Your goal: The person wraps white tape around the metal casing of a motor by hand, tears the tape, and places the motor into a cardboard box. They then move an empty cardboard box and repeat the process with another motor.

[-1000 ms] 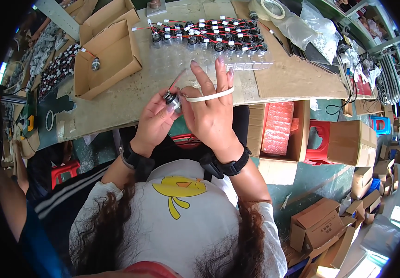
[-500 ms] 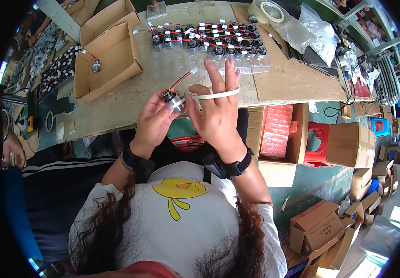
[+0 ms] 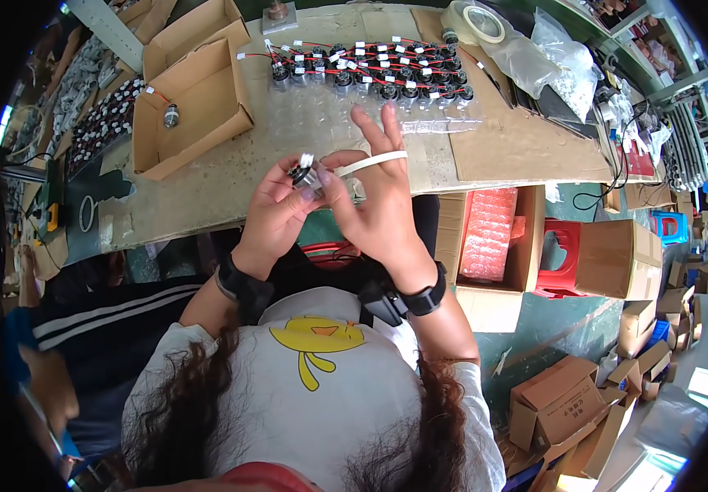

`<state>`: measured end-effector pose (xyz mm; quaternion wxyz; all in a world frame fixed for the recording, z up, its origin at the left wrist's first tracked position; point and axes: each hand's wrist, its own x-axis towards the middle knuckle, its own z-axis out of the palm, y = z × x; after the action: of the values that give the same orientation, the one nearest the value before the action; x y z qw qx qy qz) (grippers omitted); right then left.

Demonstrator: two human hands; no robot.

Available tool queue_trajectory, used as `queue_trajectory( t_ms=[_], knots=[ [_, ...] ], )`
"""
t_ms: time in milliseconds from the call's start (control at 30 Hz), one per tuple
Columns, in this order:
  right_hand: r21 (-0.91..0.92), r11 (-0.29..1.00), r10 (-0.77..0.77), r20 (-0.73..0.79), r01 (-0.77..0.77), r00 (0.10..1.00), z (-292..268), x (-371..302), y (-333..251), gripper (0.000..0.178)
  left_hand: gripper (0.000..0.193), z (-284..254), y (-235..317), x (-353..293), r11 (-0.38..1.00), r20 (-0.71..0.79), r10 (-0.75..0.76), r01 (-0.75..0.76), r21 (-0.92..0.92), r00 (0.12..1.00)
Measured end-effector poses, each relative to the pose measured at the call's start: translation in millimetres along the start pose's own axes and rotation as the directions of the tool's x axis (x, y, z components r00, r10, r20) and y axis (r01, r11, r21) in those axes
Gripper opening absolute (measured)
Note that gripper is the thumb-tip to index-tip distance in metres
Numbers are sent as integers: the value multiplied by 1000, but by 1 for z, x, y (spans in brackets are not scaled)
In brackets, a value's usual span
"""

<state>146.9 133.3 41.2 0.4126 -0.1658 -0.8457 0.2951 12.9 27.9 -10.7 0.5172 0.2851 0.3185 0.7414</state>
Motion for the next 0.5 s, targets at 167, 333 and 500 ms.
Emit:
queue_trajectory(
  t_ms=[167, 333, 500],
  knots=[
    [-160, 979, -128, 23, 130, 992, -6, 6, -5, 14, 45, 1, 6, -2, 999, 1, -4, 4, 40, 1000],
    [-377, 910, -176, 25, 172, 984, 1, 2, -8, 16, 44, 3, 9, -5, 990, 2, 41, -41, 138, 999],
    [-477, 850, -260, -12, 223, 966, 13, -6, -7, 16, 45, 11, 10, -4, 986, -11, 69, -67, 155, 998]
  ],
)
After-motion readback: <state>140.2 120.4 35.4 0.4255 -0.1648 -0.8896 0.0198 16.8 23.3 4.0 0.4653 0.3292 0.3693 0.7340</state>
